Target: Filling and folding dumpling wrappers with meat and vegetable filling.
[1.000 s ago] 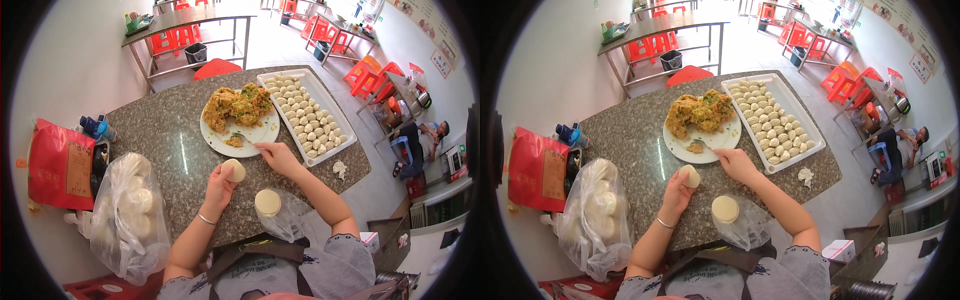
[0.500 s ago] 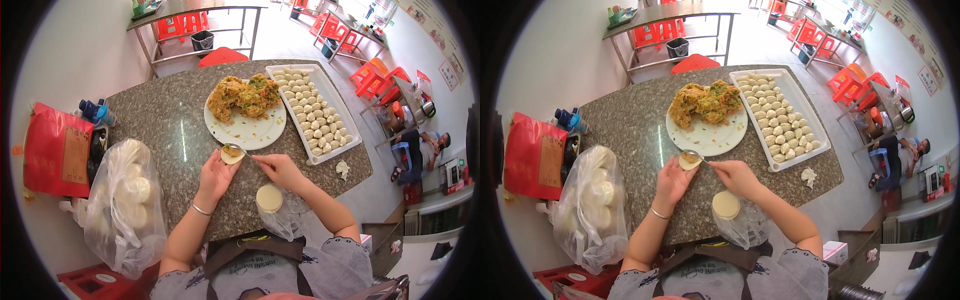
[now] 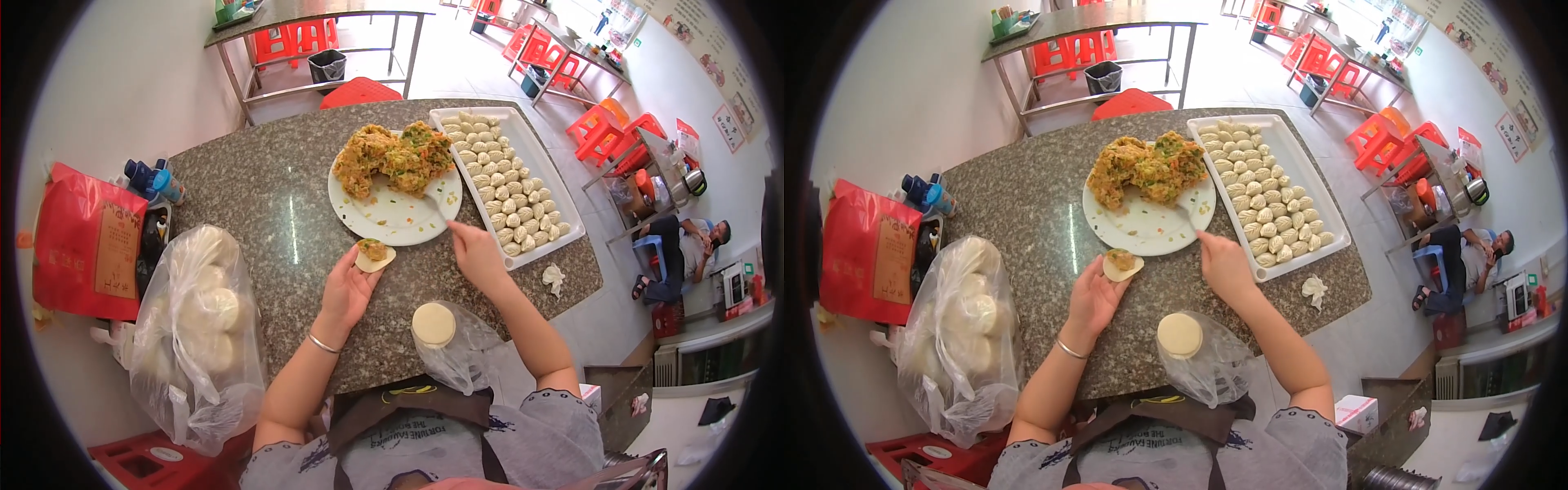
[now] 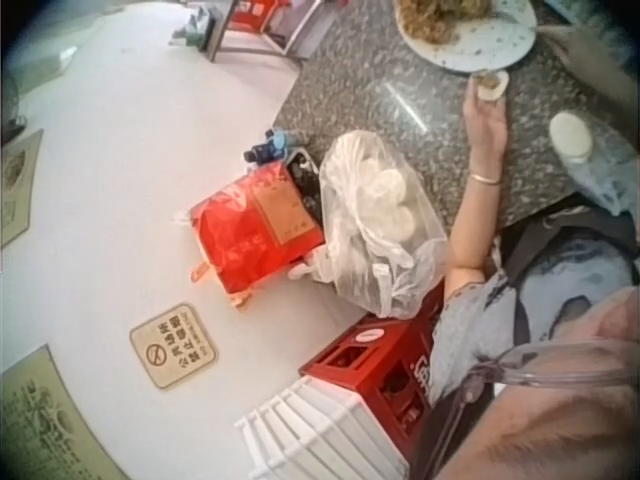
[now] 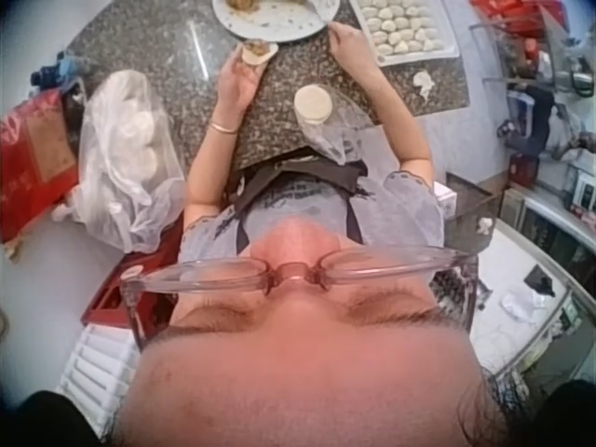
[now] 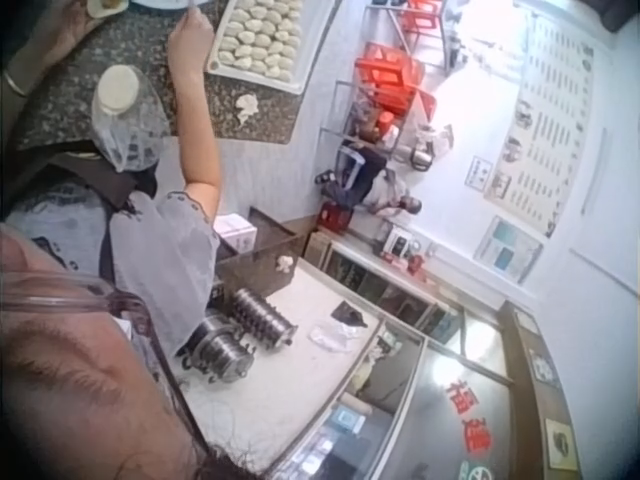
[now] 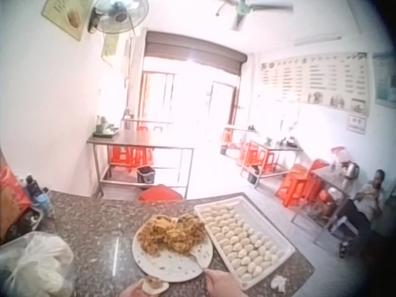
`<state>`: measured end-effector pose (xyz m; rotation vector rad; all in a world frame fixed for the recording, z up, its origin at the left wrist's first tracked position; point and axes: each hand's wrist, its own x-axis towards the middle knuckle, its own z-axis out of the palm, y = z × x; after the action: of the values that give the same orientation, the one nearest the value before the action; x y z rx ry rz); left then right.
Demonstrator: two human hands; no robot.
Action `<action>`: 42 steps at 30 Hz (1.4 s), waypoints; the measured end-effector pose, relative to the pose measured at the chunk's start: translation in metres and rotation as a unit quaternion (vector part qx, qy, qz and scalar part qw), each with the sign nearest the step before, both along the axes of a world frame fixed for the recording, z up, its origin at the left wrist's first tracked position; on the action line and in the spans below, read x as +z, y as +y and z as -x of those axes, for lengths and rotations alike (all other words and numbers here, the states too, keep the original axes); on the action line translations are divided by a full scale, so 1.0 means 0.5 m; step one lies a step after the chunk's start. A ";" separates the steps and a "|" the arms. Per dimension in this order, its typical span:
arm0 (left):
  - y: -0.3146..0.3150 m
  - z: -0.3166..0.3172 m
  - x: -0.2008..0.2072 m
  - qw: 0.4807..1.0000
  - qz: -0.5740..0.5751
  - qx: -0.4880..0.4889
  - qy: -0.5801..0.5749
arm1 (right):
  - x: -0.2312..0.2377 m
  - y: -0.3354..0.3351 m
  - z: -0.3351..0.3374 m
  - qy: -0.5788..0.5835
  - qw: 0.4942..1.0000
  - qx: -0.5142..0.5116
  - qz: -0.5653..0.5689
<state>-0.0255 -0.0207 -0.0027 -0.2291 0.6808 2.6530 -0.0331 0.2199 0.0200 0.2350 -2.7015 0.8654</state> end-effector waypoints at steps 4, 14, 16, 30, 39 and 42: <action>-0.002 -0.002 0.001 1.000 0.000 -0.002 -0.010 | -0.004 -0.062 -0.037 -0.038 0.994 0.083 0.060; -0.008 0.001 0.003 0.998 0.059 0.034 -0.007 | 0.029 -0.082 -0.080 -0.076 0.979 0.161 0.096; -0.008 0.001 0.001 0.996 0.083 0.038 -0.014 | 0.031 -0.077 -0.080 -0.074 0.978 0.173 0.090; -0.011 0.004 0.013 0.984 0.161 0.063 0.044 | 0.033 -0.073 -0.090 -0.023 0.979 0.201 0.009; -0.007 0.004 0.013 0.983 0.165 0.070 0.030 | 0.047 -0.067 -0.083 -0.046 0.975 0.209 0.055; -0.015 0.008 0.024 0.983 0.168 0.052 0.060 | 0.055 -0.068 -0.080 -0.023 0.977 0.198 0.069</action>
<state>-0.0296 -0.0282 0.0093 -0.2009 1.1876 2.6510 0.0070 0.1858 0.0473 0.7499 -2.6623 1.1729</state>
